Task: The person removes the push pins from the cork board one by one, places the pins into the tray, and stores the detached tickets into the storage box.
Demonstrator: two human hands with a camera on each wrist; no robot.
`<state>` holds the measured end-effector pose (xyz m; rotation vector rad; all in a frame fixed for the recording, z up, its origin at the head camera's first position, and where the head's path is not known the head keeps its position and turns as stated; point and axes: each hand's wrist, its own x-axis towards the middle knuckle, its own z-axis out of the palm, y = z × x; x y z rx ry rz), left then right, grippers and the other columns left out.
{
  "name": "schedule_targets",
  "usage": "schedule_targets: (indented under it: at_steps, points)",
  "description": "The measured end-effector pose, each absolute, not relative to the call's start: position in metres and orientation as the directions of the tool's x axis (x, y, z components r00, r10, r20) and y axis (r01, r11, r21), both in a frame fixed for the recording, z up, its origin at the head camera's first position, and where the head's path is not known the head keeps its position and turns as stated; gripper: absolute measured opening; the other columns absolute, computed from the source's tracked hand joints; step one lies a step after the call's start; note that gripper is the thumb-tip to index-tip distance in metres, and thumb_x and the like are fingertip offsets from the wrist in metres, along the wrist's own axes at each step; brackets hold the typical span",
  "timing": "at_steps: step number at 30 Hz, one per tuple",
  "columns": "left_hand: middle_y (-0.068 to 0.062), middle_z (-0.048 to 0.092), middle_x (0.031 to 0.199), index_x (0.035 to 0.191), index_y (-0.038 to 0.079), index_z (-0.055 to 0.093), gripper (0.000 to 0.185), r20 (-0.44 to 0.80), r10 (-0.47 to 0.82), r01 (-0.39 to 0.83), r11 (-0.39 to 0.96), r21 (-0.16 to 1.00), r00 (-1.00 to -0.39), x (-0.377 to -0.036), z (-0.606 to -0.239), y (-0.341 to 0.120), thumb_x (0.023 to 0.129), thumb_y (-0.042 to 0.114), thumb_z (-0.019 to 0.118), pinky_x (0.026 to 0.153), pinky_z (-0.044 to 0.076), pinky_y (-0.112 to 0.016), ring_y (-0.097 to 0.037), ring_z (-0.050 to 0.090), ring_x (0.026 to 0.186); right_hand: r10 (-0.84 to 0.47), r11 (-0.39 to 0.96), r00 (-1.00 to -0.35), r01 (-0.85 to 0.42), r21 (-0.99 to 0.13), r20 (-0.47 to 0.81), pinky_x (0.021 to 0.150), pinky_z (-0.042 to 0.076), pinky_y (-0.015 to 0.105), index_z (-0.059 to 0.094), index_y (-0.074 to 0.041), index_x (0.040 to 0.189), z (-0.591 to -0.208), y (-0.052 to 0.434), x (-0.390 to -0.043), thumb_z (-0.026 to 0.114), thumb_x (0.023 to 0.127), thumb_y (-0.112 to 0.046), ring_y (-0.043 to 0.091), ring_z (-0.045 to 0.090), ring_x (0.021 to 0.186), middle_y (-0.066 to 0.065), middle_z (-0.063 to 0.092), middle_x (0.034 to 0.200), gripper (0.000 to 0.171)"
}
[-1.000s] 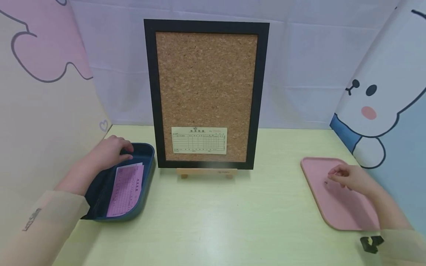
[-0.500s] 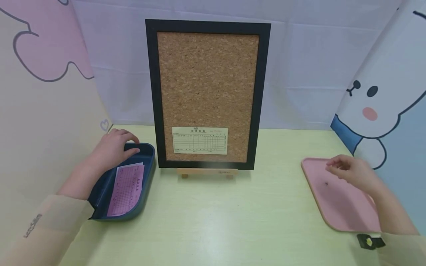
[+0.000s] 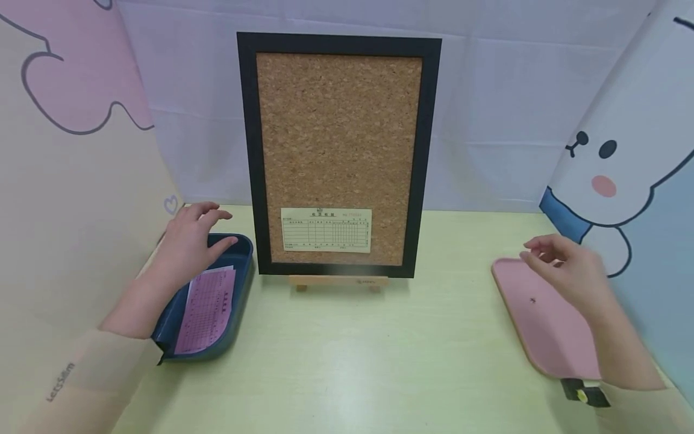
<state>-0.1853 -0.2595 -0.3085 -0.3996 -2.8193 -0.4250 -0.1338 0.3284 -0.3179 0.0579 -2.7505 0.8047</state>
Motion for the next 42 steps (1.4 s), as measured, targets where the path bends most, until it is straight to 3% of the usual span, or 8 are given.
schedule_targets:
  at_steps: [6,13,20,31,38,42]
  points:
    - [-0.027,0.037,0.137,0.129,0.003,0.048,0.055,0.378,0.201,0.328,0.893,0.309,-0.904,-0.182,-0.309,-0.247,0.083,0.018,0.073,0.1,0.025,-0.061,-0.047,0.033,0.124,0.142,0.813,-0.91,-0.118,-0.57,0.39,0.059,0.041,0.005,0.065,-0.009,0.106,-0.31,0.303,-0.13,0.068,0.087,-0.028,-0.009,0.048,0.07,-0.022,0.054,0.078,0.026]
    - [-0.024,0.025,0.146,0.126,0.006,0.049,0.05,0.425,0.129,0.319,0.852,0.415,-0.896,-0.181,-0.308,-0.231,0.083,0.017,0.073,0.099,0.023,-0.063,-0.045,0.023,0.131,0.198,0.722,-0.856,-0.202,-0.662,0.477,0.065,0.04,0.003,0.066,-0.005,0.103,-0.305,0.275,-0.129,0.071,0.084,-0.016,-0.007,0.051,0.073,-0.027,0.055,0.08,0.023]
    - [-0.016,0.015,0.152,0.128,0.009,0.048,0.05,0.394,0.025,0.246,0.818,0.52,-0.919,-0.18,-0.308,-0.212,0.086,0.025,0.07,0.097,0.026,-0.064,-0.04,0.013,0.136,0.213,0.655,-0.821,-0.281,-0.701,0.529,0.066,0.042,0.006,0.068,-0.006,0.101,-0.304,0.247,-0.132,0.072,0.082,-0.01,-0.004,0.055,0.074,-0.022,0.058,0.079,0.02]
    - [-0.015,0.017,0.15,0.124,0.009,0.05,0.048,0.378,-0.015,0.243,0.743,0.624,-0.926,-0.181,-0.312,-0.186,0.085,0.026,0.071,0.102,0.02,-0.064,-0.039,0.012,0.136,0.112,0.572,-0.713,-0.523,-0.632,0.692,0.063,0.045,0.007,0.067,0.004,0.095,-0.31,0.207,-0.141,0.072,0.076,0.008,-0.005,0.056,0.069,-0.017,0.06,0.079,0.02]
    - [-0.017,0.011,0.152,0.127,0.009,0.048,0.051,0.291,-0.003,0.194,0.739,0.645,-0.957,-0.188,-0.309,-0.178,0.085,0.028,0.071,0.101,0.015,-0.067,-0.04,0.007,0.138,0.039,0.499,-0.717,-0.59,-0.635,0.696,0.06,0.045,0.009,0.066,0.003,0.096,-0.317,0.182,-0.151,0.071,0.077,0.008,-0.002,0.056,0.069,0.01,0.065,0.077,0.02]
    - [-0.019,0.003,0.153,0.128,0.012,0.047,0.052,0.234,0.008,0.161,0.748,0.644,-0.972,-0.194,-0.308,-0.176,0.084,0.028,0.071,0.1,0.01,-0.068,-0.041,0.001,0.139,0.009,0.456,-0.715,-0.619,-0.64,0.699,0.058,0.044,0.01,0.066,0.003,0.095,-0.32,0.165,-0.158,0.071,0.077,0.008,-0.001,0.056,0.068,0.012,0.065,0.076,0.019]
